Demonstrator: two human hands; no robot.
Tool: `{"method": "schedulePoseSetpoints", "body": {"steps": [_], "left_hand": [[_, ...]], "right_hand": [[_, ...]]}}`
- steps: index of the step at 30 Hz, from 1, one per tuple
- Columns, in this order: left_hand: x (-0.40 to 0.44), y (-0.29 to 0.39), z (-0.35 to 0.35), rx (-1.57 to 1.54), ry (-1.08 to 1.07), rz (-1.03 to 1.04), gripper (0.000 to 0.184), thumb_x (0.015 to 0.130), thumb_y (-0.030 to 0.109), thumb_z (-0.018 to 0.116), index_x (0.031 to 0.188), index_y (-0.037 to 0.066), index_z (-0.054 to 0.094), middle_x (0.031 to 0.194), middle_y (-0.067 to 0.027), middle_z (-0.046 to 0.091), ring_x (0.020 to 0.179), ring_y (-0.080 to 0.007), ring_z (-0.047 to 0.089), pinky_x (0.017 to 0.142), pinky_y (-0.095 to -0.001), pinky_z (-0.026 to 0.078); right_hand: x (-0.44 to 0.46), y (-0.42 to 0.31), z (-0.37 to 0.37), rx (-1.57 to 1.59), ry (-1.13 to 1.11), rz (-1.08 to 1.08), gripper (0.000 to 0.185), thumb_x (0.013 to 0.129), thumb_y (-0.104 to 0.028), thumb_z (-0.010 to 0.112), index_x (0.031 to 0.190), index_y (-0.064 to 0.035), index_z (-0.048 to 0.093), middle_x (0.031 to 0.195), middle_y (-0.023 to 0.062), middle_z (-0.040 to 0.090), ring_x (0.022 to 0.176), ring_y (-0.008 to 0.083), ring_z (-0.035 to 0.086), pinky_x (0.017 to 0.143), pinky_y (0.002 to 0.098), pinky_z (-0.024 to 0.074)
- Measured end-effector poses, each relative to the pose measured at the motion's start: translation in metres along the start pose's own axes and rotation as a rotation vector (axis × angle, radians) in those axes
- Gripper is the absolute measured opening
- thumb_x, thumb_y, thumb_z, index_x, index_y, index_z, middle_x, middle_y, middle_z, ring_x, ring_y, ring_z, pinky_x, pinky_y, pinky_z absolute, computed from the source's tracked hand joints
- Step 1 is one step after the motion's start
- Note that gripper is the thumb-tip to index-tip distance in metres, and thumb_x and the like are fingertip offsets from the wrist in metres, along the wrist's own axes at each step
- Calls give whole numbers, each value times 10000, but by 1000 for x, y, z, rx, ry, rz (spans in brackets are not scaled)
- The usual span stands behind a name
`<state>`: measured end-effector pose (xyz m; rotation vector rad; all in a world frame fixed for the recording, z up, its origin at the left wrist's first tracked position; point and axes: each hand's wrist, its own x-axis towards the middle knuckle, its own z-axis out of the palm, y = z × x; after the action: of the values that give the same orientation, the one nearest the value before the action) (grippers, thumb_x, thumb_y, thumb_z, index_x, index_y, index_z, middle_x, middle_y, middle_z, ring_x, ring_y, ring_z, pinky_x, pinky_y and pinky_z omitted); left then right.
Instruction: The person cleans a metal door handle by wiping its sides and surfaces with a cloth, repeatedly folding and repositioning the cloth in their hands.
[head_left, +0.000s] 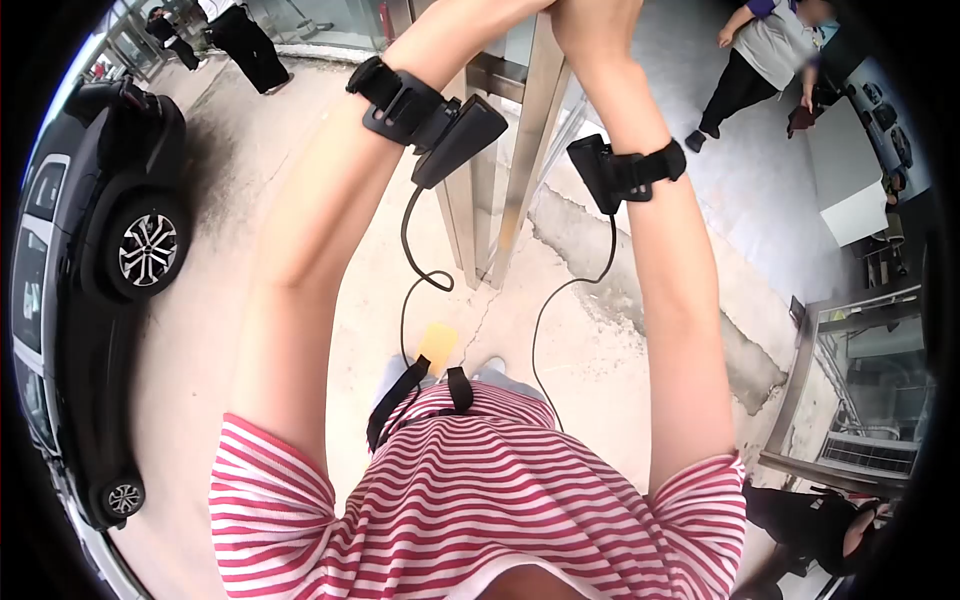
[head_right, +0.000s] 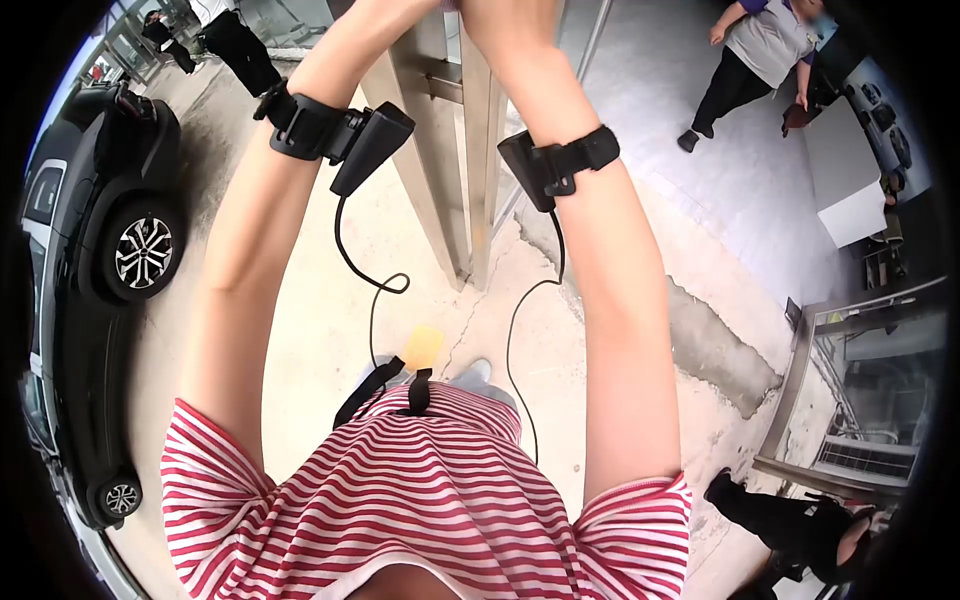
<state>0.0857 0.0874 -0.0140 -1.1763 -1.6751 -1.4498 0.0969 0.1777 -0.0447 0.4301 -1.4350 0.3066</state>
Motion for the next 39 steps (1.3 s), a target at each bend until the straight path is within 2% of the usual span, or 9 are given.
{"method": "schedulePoseSetpoints", "body": {"steps": [9, 12, 16, 19, 20, 22, 26, 31, 39], "left_hand": [[-169, -44, 29, 251, -66, -53, 482, 929, 110, 468, 1332, -94, 301, 1308, -360, 378, 1188, -502, 398, 988, -495, 346], [-186, -33, 34, 293, -124, 98, 591, 926, 154, 492, 1390, -115, 244, 1439, -363, 187, 1329, -513, 222, 1082, -513, 244], [-167, -20, 25, 249, -95, 153, 646, 941, 218, 468, 1408, -128, 189, 1455, -365, 157, 1340, -522, 183, 1115, -510, 154], [-165, -6, 24, 286, -152, 57, 643, 940, 207, 447, 1415, -127, 172, 1468, -365, 110, 1354, -526, 139, 1118, -514, 133], [-170, 7, 24, 431, -125, 18, 567, 955, 216, 430, 1369, -132, 260, 1386, -338, 316, 1274, -458, 345, 1075, -460, 259], [-199, -7, 35, 424, -117, 14, 549, 960, 193, 438, 1366, -127, 256, 1379, -354, 312, 1273, -461, 350, 1065, -452, 284], [-279, -54, 49, 405, -292, -160, 667, 921, 144, 509, 1384, -173, 148, 1427, -406, 146, 1312, -535, 235, 1091, -500, 228], [-354, -76, 55, 367, -544, -508, 681, 916, 160, 535, 1383, -165, 160, 1407, -416, 175, 1298, -547, 241, 1092, -503, 221], [-335, -59, 67, 273, -481, -630, 647, 956, 222, 491, 1351, -178, 172, 1419, -401, 160, 1321, -483, 234, 1092, -479, 206]], "right_hand": [[-214, -25, -26, 26, -243, 429, 593, 941, -185, 510, 1454, -62, 239, 1484, 242, 232, 1361, 425, 248, 1114, 483, 222], [-197, -40, -42, 19, -290, 474, 627, 945, -187, 515, 1457, -41, 182, 1432, 250, 273, 1303, 407, 312, 1085, 444, 263], [-140, -42, -43, 70, -216, 432, 583, 934, -170, 540, 1416, -17, 252, 1341, 227, 387, 1209, 375, 423, 1034, 412, 338], [-144, -45, -46, 205, -198, 528, 596, 895, -156, 574, 1395, -5, 289, 1332, 219, 406, 1206, 394, 423, 1029, 424, 354], [-148, -48, -49, 265, -196, 576, 608, 876, -152, 588, 1390, -2, 299, 1339, 219, 401, 1217, 408, 408, 1032, 434, 353], [-164, -52, -53, 382, -192, 671, 632, 840, -143, 615, 1379, 4, 320, 1354, 217, 391, 1238, 436, 379, 1039, 453, 351], [-261, -61, -49, 129, -405, 835, 731, 845, -165, 599, 1388, 62, 164, 1323, 284, 348, 1216, 430, 378, 1043, 456, 328], [-361, -72, -68, 131, -712, 889, 891, 851, -159, 646, 1399, 37, -29, 1290, 278, 332, 1187, 352, 437, 1036, 427, 366], [-325, -48, -92, 415, -744, 990, 752, 811, -130, 654, 1383, 64, 204, 1314, 270, 386, 1206, 406, 433, 1024, 412, 378]]}}
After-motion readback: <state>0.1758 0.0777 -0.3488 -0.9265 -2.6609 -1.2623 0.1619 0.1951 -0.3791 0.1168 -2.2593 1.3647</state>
